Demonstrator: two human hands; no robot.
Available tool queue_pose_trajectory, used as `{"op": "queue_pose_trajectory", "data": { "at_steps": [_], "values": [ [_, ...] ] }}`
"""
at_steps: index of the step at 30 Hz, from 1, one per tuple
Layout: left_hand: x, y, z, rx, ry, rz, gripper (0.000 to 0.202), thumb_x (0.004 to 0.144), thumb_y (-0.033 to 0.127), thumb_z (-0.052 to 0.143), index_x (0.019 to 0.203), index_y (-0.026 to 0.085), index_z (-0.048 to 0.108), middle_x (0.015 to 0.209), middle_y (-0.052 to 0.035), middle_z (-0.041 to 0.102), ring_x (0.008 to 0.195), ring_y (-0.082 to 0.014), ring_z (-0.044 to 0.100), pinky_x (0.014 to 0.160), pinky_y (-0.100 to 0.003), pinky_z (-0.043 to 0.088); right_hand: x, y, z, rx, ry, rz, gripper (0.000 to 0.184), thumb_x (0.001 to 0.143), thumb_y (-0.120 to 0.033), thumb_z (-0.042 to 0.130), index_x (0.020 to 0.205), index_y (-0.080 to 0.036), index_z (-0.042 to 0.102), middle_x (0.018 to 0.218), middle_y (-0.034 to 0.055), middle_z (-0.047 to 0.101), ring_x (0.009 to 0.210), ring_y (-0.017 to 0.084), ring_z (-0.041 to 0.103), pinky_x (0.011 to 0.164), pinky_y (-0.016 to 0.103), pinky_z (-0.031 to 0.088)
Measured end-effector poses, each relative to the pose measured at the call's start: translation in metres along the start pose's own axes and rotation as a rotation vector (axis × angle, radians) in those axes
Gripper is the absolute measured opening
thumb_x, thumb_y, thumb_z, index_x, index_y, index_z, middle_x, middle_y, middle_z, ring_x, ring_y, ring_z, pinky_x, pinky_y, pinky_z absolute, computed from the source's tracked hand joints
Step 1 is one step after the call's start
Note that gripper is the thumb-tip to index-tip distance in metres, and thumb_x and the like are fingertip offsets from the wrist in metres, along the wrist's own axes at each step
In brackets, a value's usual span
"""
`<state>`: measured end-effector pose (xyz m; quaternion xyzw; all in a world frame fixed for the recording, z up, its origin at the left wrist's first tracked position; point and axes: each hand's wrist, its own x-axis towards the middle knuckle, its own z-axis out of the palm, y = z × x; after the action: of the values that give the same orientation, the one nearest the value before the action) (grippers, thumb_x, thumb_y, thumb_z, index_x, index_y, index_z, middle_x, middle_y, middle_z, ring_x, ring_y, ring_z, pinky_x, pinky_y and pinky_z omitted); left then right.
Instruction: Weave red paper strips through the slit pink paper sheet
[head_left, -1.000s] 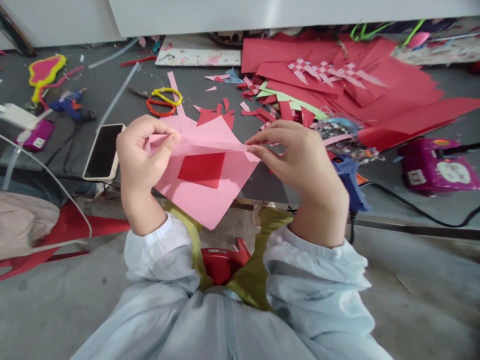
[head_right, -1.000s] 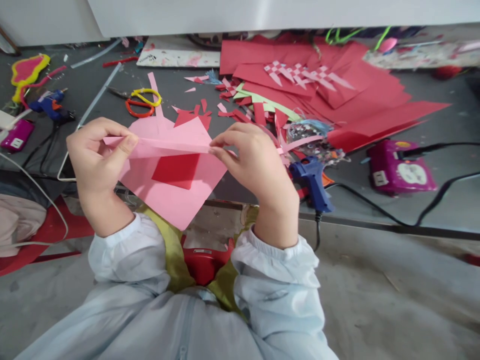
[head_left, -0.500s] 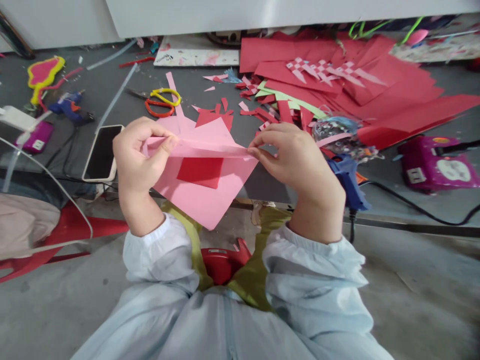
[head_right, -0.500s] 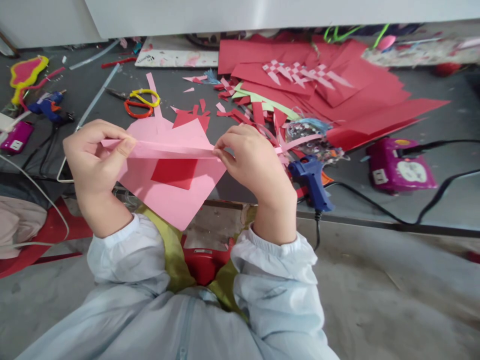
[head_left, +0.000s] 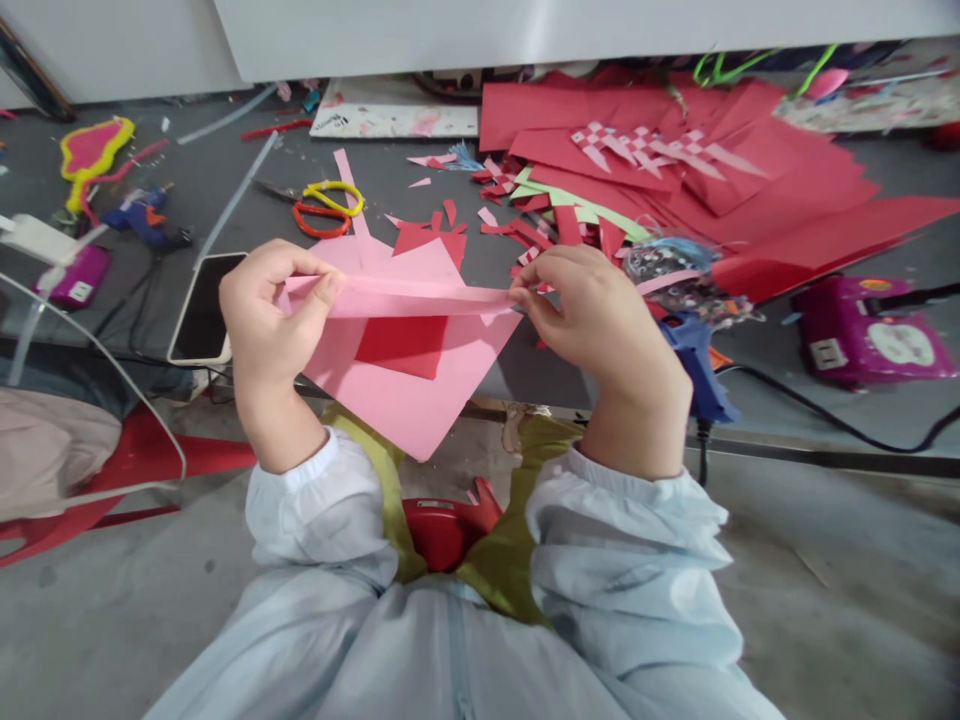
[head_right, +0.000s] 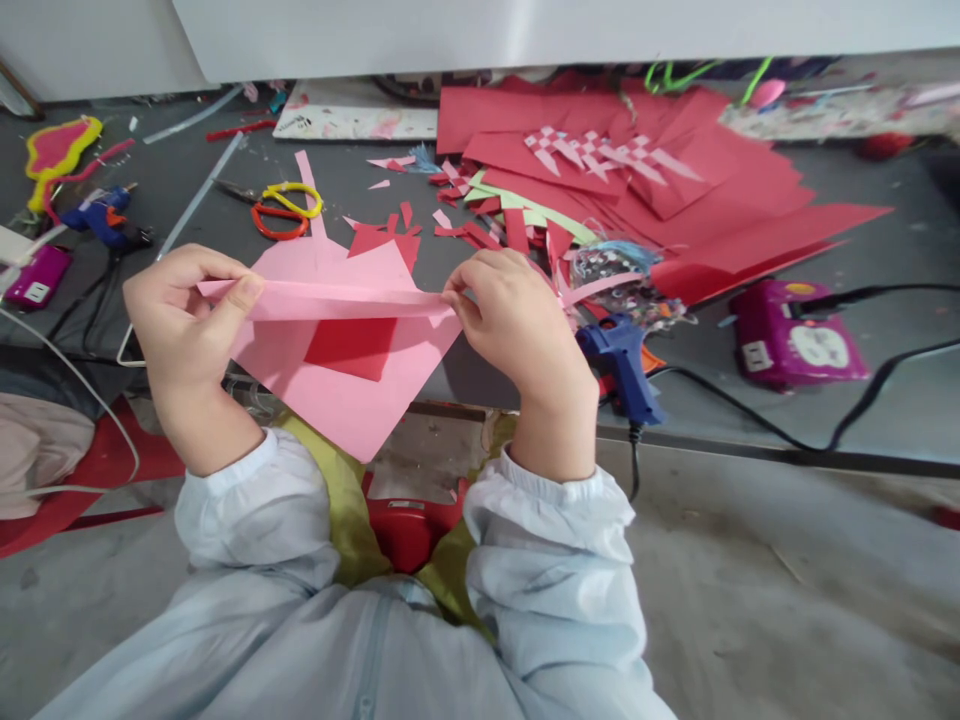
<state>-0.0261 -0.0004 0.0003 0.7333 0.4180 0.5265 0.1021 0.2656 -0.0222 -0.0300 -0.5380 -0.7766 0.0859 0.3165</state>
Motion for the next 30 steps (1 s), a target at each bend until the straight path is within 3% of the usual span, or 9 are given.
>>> {"op": "queue_pose_trajectory", "data": {
  "at_steps": [12, 16, 20, 26, 30],
  "values": [
    [0.000, -0.001, 0.001, -0.051, 0.010, 0.011, 0.020, 0.078, 0.042, 0.079, 0.071, 0.026, 0.069, 0.068, 0.0000, 0.064, 0.066, -0.0170, 0.060, 0.061, -0.034, 0.045, 0.001, 0.007, 0.004, -0.032, 0.073, 0.087, 0.013, 0.086, -0.024, 0.062, 0.074, -0.023, 0.055, 0.085, 0.0089, 0.069, 0.087, 0.028, 0.061, 0.079, 0.042, 0.047],
    [0.001, -0.003, 0.001, -0.046, -0.008, -0.006, 0.026, 0.079, 0.049, 0.079, 0.071, 0.027, 0.070, 0.069, 0.0005, 0.065, 0.066, -0.0162, 0.061, 0.060, -0.036, 0.045, 0.001, 0.007, 0.003, 0.023, 0.102, 0.084, 0.009, 0.084, -0.021, 0.061, 0.075, -0.024, 0.058, 0.082, 0.0083, 0.070, 0.086, 0.028, 0.064, 0.077, 0.041, 0.048],
    [0.001, -0.015, -0.002, -0.072, 0.030, 0.064, 0.038, 0.073, 0.057, 0.082, 0.069, 0.022, 0.070, 0.063, 0.0016, 0.063, 0.061, -0.0130, 0.060, 0.054, -0.035, 0.041, 0.001, 0.003, -0.001, 0.092, 0.131, 0.100, 0.007, 0.081, -0.019, 0.057, 0.079, -0.023, 0.063, 0.083, 0.0071, 0.072, 0.084, 0.026, 0.066, 0.074, 0.039, 0.051],
    [0.000, -0.025, -0.005, -0.064, 0.097, -0.121, 0.042, 0.065, 0.061, 0.086, 0.070, 0.021, 0.073, 0.064, 0.0006, 0.065, 0.060, -0.0129, 0.055, 0.055, -0.034, 0.035, 0.000, -0.007, -0.005, 0.344, 0.138, 0.201, 0.009, 0.083, -0.022, 0.056, 0.084, -0.021, 0.064, 0.086, 0.0055, 0.073, 0.073, 0.020, 0.066, 0.065, 0.035, 0.051],
    [0.000, -0.030, -0.006, -0.074, 0.120, -0.249, 0.051, 0.057, 0.067, 0.087, 0.067, 0.020, 0.070, 0.061, 0.0019, 0.061, 0.058, -0.0119, 0.052, 0.055, -0.034, 0.034, 0.000, -0.011, -0.005, 0.517, 0.166, 0.185, 0.008, 0.081, -0.022, 0.061, 0.088, -0.022, 0.065, 0.088, 0.0041, 0.072, 0.079, 0.018, 0.068, 0.071, 0.035, 0.056]
  ]
}}
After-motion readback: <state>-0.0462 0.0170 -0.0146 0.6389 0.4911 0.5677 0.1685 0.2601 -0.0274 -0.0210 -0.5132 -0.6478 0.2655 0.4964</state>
